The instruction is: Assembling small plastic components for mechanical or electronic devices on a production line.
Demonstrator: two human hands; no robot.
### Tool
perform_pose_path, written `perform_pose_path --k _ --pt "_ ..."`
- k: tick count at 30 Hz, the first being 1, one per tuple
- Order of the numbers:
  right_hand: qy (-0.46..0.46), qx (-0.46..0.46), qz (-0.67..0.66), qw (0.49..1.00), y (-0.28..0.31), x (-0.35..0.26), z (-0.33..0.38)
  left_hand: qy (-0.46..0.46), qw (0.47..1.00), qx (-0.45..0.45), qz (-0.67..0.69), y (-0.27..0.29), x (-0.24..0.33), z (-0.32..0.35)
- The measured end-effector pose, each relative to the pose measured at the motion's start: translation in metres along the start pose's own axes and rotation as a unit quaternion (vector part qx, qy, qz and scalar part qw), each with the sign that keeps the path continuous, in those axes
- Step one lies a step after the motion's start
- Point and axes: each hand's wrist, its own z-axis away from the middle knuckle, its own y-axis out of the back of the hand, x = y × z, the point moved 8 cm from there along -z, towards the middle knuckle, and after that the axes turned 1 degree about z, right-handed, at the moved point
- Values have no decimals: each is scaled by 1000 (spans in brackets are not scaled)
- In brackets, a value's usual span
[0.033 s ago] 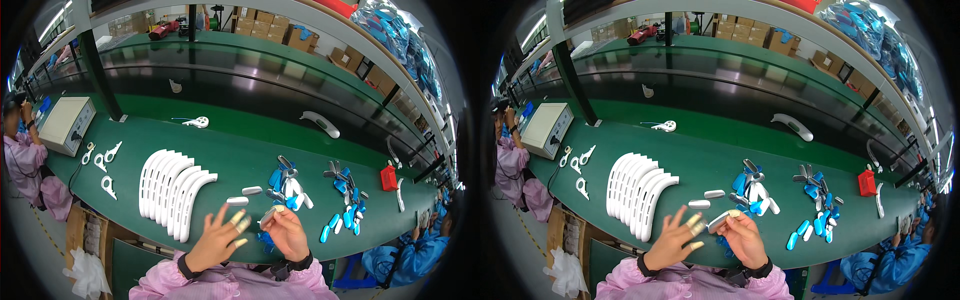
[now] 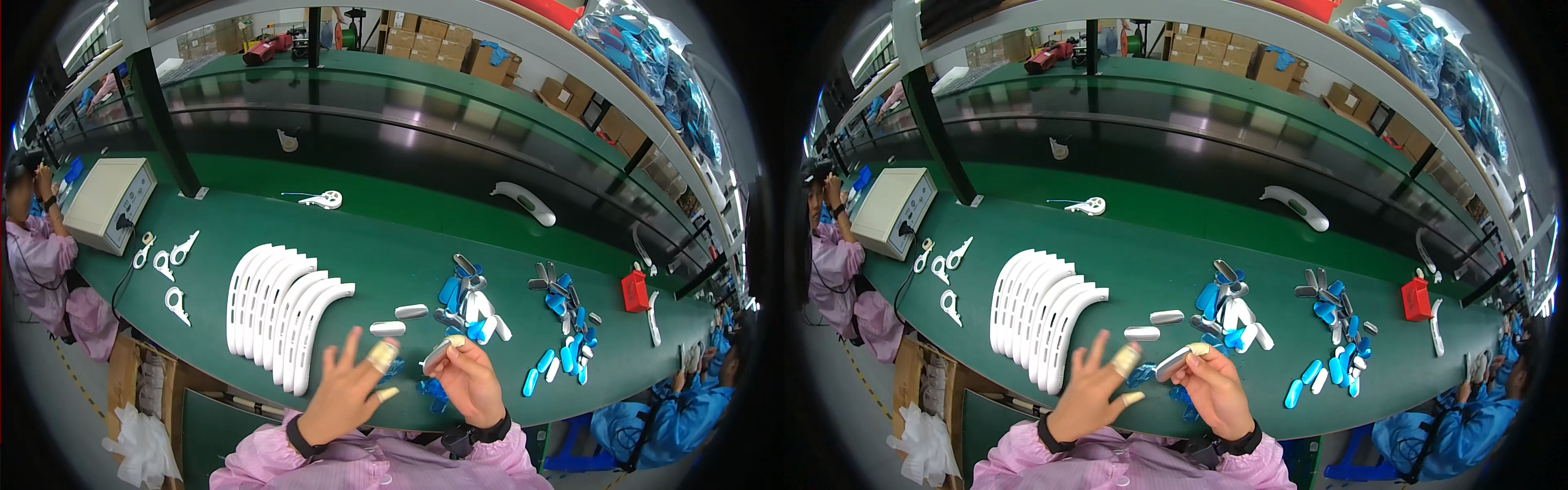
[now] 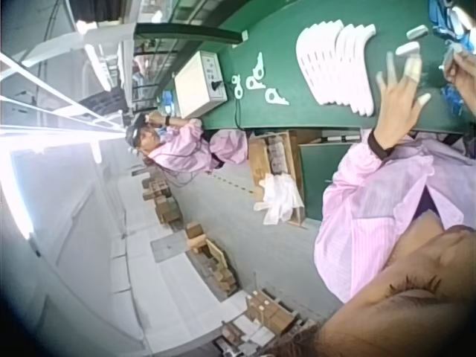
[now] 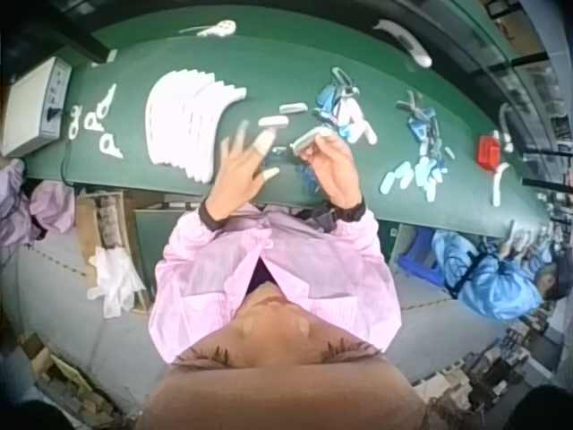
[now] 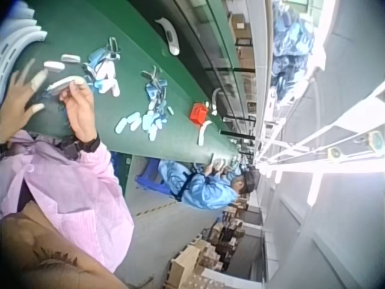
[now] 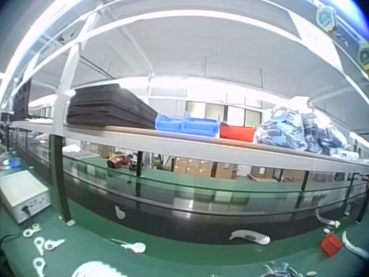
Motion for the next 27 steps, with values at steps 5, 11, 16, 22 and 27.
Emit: perform_pose_path --k 5,11,16,22,27 --pt "1 14 40 999 -3 -4 4 168 970 114 -136 43 -39 23" --pt "6 -10 46 999 -5 -1 4 151 952 76 -253 31 -40 29" --pt "14 -10 86 996 -9 -2 4 172 971 35 -163 27 -41 30" --pt "29 -25 189 981 -25 -7 -2 110 984 113 78 34 -34 26" --pt "93 -25 273 957 -50 -14 -6 170 749 125 629 21 -39 26"
